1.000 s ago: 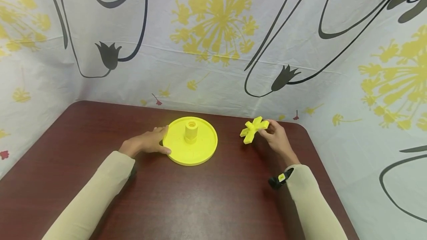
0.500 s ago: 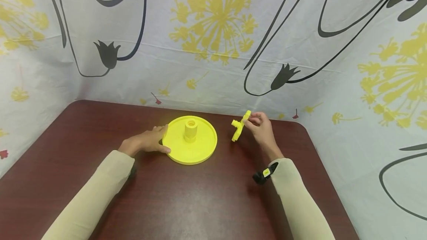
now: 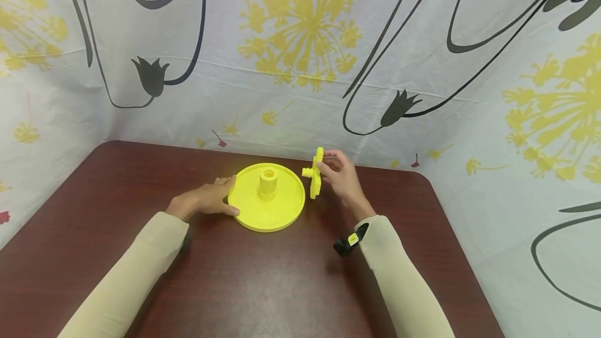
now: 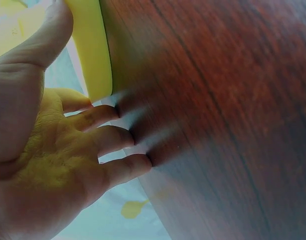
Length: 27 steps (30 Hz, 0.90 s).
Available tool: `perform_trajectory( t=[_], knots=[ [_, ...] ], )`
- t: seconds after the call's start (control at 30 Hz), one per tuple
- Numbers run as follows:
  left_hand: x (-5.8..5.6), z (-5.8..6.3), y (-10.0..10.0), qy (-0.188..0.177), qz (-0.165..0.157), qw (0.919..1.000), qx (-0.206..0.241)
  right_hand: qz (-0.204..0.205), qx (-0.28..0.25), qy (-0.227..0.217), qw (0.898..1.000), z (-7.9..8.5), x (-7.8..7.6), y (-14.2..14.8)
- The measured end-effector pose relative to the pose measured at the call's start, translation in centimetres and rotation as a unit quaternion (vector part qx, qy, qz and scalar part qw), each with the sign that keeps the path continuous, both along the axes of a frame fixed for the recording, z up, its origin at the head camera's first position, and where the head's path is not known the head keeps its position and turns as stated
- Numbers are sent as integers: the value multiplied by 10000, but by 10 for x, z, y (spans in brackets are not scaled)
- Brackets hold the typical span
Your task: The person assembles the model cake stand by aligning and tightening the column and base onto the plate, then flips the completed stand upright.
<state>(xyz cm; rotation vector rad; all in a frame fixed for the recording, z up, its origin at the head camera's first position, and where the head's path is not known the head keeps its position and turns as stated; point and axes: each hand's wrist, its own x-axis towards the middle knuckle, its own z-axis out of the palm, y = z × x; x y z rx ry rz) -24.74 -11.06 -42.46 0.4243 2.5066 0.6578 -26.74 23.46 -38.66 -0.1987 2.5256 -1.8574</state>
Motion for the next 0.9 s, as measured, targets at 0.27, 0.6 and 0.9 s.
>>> perform_trajectory(
  t=[0.27,0.6,0.9],
  knots=[
    [-1,0,0,-10,-39,10000,-56,502,45,566,9971,11,2,-39],
    [-1,-2,-2,47,-55,10000,-18,941,760,1285,9843,19,2,-77],
    [-3,-2,-1,26,-62,10000,-59,1518,1878,1925,9511,15,3,-94]
  ],
)
